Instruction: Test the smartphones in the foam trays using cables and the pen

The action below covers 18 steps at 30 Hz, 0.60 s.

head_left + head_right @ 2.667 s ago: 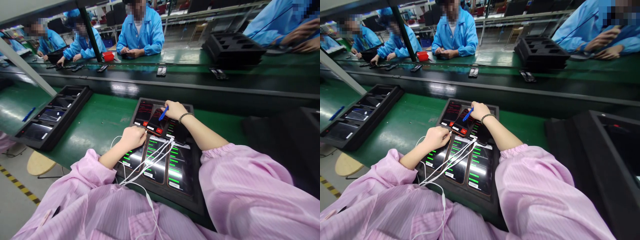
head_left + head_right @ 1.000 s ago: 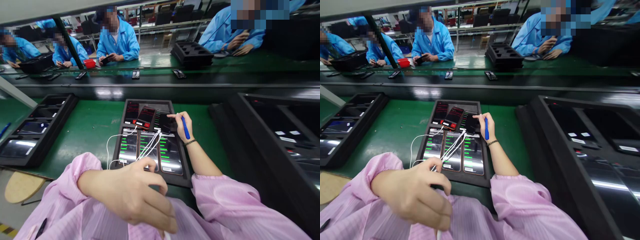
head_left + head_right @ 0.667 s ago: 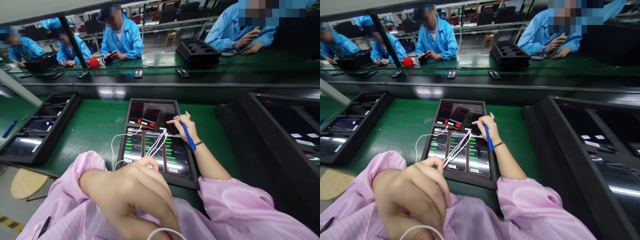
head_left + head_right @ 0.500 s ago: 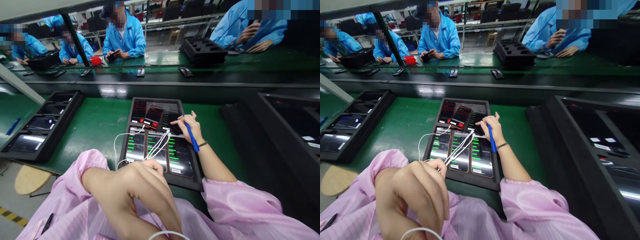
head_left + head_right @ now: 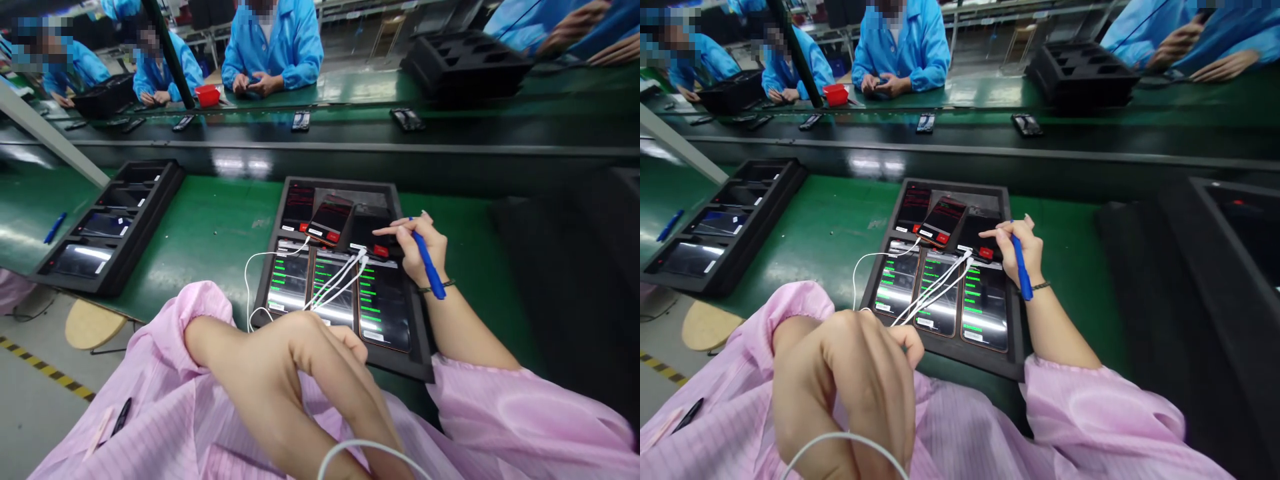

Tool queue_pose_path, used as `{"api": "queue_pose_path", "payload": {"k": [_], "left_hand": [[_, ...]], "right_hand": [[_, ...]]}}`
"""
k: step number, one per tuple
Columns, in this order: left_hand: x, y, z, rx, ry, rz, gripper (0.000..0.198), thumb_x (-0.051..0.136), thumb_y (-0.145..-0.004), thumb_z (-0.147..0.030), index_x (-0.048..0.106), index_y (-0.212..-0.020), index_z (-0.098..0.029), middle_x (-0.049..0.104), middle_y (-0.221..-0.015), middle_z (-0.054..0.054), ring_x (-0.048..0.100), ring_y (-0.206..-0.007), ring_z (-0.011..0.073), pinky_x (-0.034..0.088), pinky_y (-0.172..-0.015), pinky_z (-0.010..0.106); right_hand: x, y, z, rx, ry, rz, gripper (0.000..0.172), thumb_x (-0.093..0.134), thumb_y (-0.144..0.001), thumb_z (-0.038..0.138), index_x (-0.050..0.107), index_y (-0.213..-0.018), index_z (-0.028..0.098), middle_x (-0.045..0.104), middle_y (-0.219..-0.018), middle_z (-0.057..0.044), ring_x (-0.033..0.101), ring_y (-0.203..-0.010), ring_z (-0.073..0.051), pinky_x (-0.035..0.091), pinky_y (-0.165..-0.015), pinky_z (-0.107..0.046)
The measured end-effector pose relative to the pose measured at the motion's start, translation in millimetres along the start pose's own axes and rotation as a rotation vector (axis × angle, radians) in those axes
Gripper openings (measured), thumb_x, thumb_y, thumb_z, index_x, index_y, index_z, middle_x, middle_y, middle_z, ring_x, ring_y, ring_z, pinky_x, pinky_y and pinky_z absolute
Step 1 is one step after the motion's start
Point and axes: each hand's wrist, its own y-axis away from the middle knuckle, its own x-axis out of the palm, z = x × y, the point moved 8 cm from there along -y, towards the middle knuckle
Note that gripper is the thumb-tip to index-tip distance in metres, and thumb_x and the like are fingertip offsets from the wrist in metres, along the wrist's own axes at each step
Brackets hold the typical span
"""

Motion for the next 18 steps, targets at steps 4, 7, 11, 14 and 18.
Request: {"api": "queue_pose_path", "payload": {"k": [4, 7, 11, 14, 18], "left_hand": [[-0.1, 3.0, -0.4, -0.041, -0.014, 0.015, 0.044, 0.057, -0.090, -0.058, 0.078, -0.099, -0.021, 0.076, -0.080, 0.006, 0.075, -0.078, 0.0168, 0.057, -0.069, 0.022], [1.9, 1.8, 3.9, -0.012, 0.031, 0.046, 0.040, 0.058, -0.090, -0.056, 0.078, -0.090, -0.021, 0.075, -0.078, 0.005, 0.075, -0.080, 0.0164, 0.056, -0.073, 0.021], [0.4, -2.6, 12.5, 0.013, 0.057, 0.064, 0.044, 0.067, -0.078, -0.064, 0.072, -0.066, -0.022, 0.075, -0.079, 0.007, 0.074, -0.087, 0.0187, 0.055, -0.075, 0.021], [1.2, -4.1, 10.9, 0.015, 0.014, 0.089, 0.042, 0.066, -0.081, -0.061, 0.073, -0.068, -0.022, 0.075, -0.076, 0.006, 0.074, -0.085, 0.0186, 0.055, -0.074, 0.023], [-1.1, -2.0, 3.1, 0.028, -0.001, -0.029, 0.047, 0.051, -0.092, -0.058, 0.074, -0.077, -0.019, 0.073, -0.071, 0.005, 0.072, -0.066, 0.0143, 0.056, -0.072, 0.026]], "right_hand": [[0.4, -0.3, 1.1, 0.014, -0.006, -0.004, 0.025, 0.047, -0.082, 0.043, 0.042, -0.064, 0.026, 0.074, -0.067, -0.007, 0.065, -0.080, -0.027, 0.031, -0.111, -0.059], [0.4, -0.6, 2.6, 0.027, 0.003, -0.008, 0.025, 0.046, -0.082, 0.044, 0.043, -0.064, 0.026, 0.074, -0.067, -0.008, 0.065, -0.079, -0.026, 0.031, -0.111, -0.058], [-0.2, -0.8, 5.7, 0.026, -0.009, -0.021, 0.025, 0.046, -0.082, 0.044, 0.044, -0.064, 0.026, 0.074, -0.067, -0.009, 0.065, -0.079, -0.026, 0.031, -0.110, -0.058], [0.0, -0.7, 5.2, 0.042, 0.010, -0.017, 0.025, 0.045, -0.081, 0.045, 0.045, -0.065, 0.026, 0.074, -0.067, -0.008, 0.065, -0.079, -0.026, 0.032, -0.110, -0.058], [0.0, -0.6, 4.1, 0.046, -0.001, -0.008, 0.024, 0.045, -0.082, 0.044, 0.047, -0.065, 0.026, 0.074, -0.068, -0.009, 0.065, -0.078, -0.026, 0.032, -0.111, -0.057]]}}
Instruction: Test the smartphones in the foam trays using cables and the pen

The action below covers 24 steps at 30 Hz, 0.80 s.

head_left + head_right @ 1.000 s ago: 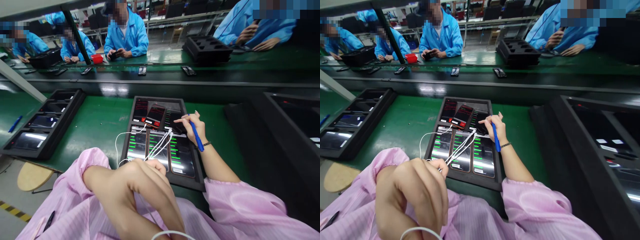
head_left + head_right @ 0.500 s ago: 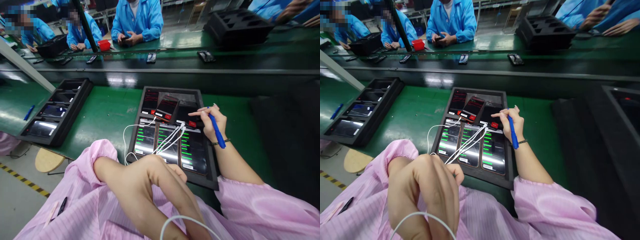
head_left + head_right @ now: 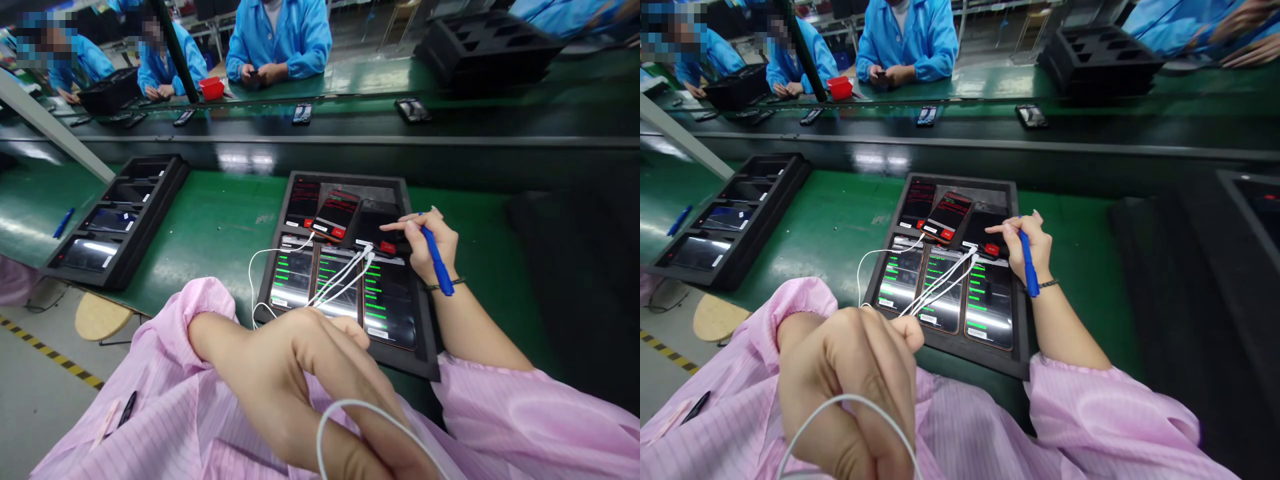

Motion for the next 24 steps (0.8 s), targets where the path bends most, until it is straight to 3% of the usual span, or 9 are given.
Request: {"api": "queue_pose_path", "payload": {"k": [4, 7, 11, 14, 17, 24], "left_hand": [[-4.9, 7.6, 5.8, -0.090, -0.011, -0.168, 0.039, 0.059, -0.086, -0.061, 0.075, -0.080, -0.026, 0.070, -0.064, 0.004, 0.068, -0.059, 0.0157, 0.058, -0.068, 0.030], [-4.8, 6.7, 4.0, -0.054, 0.031, -0.163, 0.039, 0.058, -0.086, -0.063, 0.076, -0.077, -0.029, 0.068, -0.061, 0.003, 0.067, -0.058, 0.0152, 0.059, -0.069, 0.030], [5.4, -5.4, 5.6, -0.009, 0.131, 0.037, 0.053, 0.052, -0.086, -0.070, 0.077, -0.077, -0.025, 0.071, -0.065, 0.003, 0.072, -0.064, 0.0148, 0.057, -0.073, 0.024], [14.0, -9.0, 8.0, 0.053, 0.174, 0.189, 0.042, 0.065, -0.080, -0.064, 0.078, -0.075, -0.024, 0.073, -0.068, 0.003, 0.073, -0.068, 0.0154, 0.056, -0.074, 0.022], [12.4, -6.5, 8.0, 0.112, 0.167, 0.214, 0.026, 0.073, -0.079, -0.049, 0.077, -0.072, -0.024, 0.074, -0.073, 0.003, 0.073, -0.073, 0.0147, 0.054, -0.078, 0.021], [10.6, -1.5, 7.7, -0.030, 0.020, 0.414, 0.019, 0.067, -0.086, -0.033, 0.074, -0.071, -0.024, 0.077, -0.089, 0.002, 0.073, -0.079, 0.0135, 0.051, -0.083, 0.020]], "right_hand": [[0.1, -0.3, 0.0, -0.009, -0.004, -0.003, 0.025, 0.046, -0.082, 0.043, 0.048, -0.064, 0.025, 0.075, -0.069, -0.009, 0.065, -0.079, -0.026, 0.032, -0.110, -0.057], [-0.8, -0.6, -1.7, -0.004, -0.011, -0.030, 0.027, 0.046, -0.081, 0.046, 0.046, -0.064, 0.025, 0.074, -0.067, -0.007, 0.065, -0.077, -0.025, 0.031, -0.110, -0.058], [-1.1, -0.3, -3.2, -0.030, -0.062, -0.052, 0.029, 0.049, -0.081, 0.047, 0.043, -0.064, 0.025, 0.073, -0.063, -0.006, 0.065, -0.072, -0.023, 0.029, -0.109, -0.059], [-0.5, 0.2, -4.0, -0.046, -0.068, -0.048, 0.030, 0.049, -0.084, 0.047, 0.045, -0.065, 0.025, 0.074, -0.065, -0.007, 0.064, -0.072, -0.023, 0.030, -0.109, -0.058], [-1.1, 0.6, -3.8, -0.056, -0.071, -0.051, 0.033, 0.048, -0.086, 0.051, 0.046, -0.065, 0.025, 0.074, -0.065, -0.008, 0.064, -0.073, -0.024, 0.030, -0.109, -0.058], [-4.1, 1.2, -2.6, -0.086, -0.045, -0.058, 0.039, 0.046, -0.090, 0.057, 0.054, -0.070, 0.025, 0.075, -0.070, -0.007, 0.063, -0.072, -0.023, 0.032, -0.109, -0.058]]}}
